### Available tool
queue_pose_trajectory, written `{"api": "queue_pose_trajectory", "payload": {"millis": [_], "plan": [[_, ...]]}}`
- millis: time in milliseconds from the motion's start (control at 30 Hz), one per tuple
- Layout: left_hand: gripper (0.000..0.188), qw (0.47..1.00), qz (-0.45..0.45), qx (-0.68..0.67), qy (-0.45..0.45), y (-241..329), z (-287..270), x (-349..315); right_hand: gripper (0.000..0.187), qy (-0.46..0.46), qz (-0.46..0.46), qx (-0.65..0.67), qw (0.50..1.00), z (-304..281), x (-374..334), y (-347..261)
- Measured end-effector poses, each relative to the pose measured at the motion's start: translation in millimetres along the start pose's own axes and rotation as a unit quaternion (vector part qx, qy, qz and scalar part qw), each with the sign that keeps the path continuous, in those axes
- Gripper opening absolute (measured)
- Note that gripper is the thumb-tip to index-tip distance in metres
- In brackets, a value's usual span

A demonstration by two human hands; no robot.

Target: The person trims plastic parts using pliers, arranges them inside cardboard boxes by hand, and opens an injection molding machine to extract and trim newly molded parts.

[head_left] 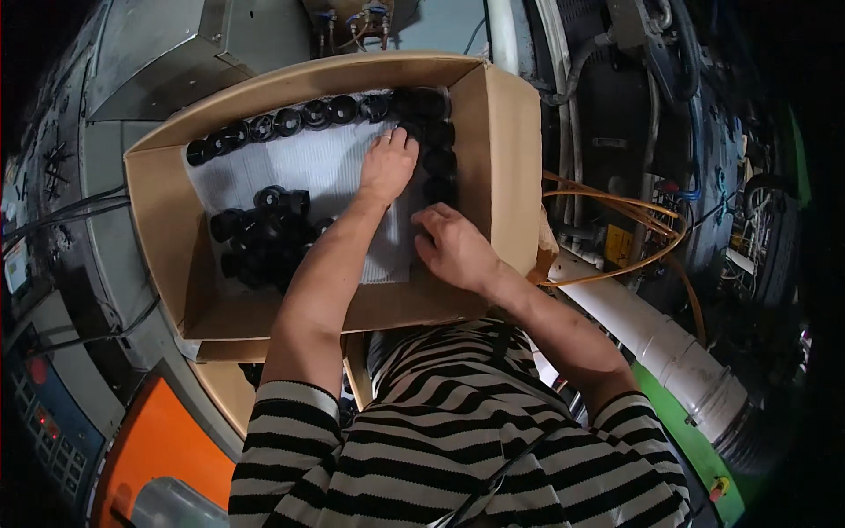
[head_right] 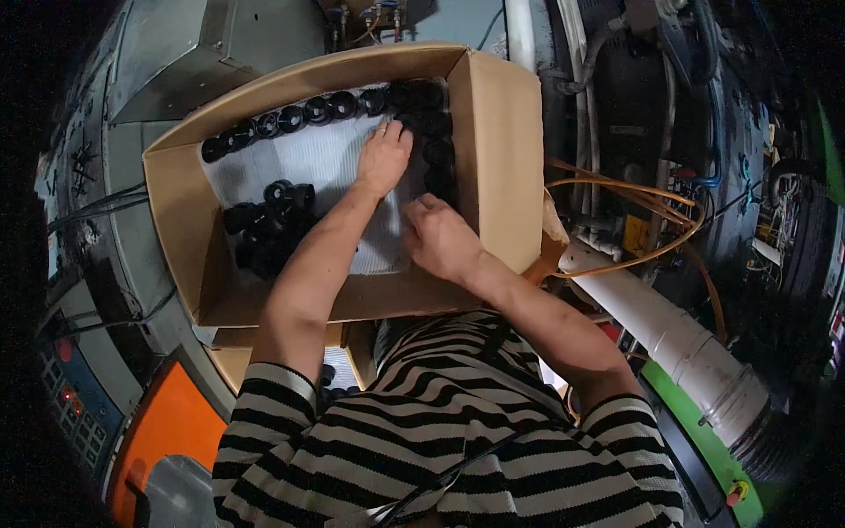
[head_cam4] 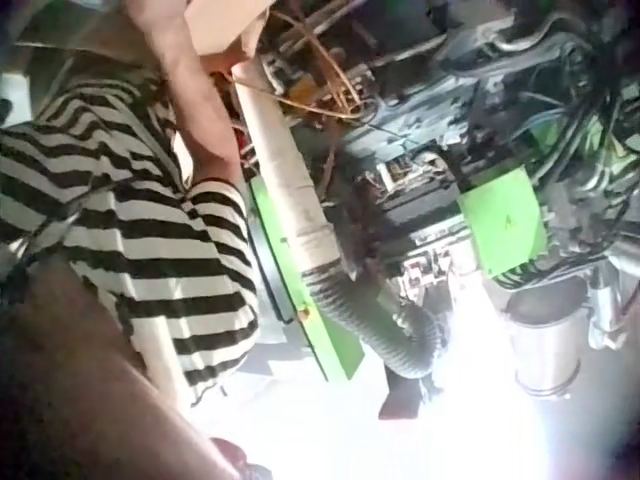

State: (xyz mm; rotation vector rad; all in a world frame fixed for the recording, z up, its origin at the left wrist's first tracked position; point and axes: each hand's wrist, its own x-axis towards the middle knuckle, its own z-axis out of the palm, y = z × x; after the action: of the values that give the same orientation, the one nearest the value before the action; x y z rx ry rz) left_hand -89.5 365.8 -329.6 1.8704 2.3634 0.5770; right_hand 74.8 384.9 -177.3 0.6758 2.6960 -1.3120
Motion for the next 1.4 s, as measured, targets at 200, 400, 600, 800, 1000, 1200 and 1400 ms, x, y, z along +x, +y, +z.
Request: {"api": "queue_pose_trajectory", "payload": {"millis": [200, 400, 600, 800, 1000, 1200, 1400], "plan": [[0.013, 0.998, 0.025, 0.022, 0.053, 3, -29, -10, 0.028, 0.053, 0.050, 0.018, 0.997, -10, 31, 17], [0.026, 0.970, -0.108, 0.153, -0.153, -59, -101, -61, 0.030, 0.007, 0.131, 0.083, 0.988, 27, 44, 17], [0.026, 0.953, -0.171, 0.161, -0.189, -107, -97, -95, 0.042, -0.141, 0.322, 0.185, 0.918, 126, 73, 11], [0.027, 0.919, -0.342, -0.186, -0.065, -47, -75, -48, 0.046, -0.141, 0.290, 0.013, 0.946, 164, 71, -16], [0.028, 0.920, -0.315, -0.223, -0.075, -1, -32, -22, 0.036, -0.180, 0.167, 0.034, 0.969, 176, 66, -2], [0.028, 0.893, -0.341, -0.286, -0.060, 6, -12, -19, 0.032, -0.177, 0.094, 0.088, 0.976, 193, 60, 19], [0.029, 0.873, -0.352, -0.338, -0.024, 3, 6, -25, 0.034, -0.067, 0.009, 0.159, 0.985, 199, 51, 22]]}}
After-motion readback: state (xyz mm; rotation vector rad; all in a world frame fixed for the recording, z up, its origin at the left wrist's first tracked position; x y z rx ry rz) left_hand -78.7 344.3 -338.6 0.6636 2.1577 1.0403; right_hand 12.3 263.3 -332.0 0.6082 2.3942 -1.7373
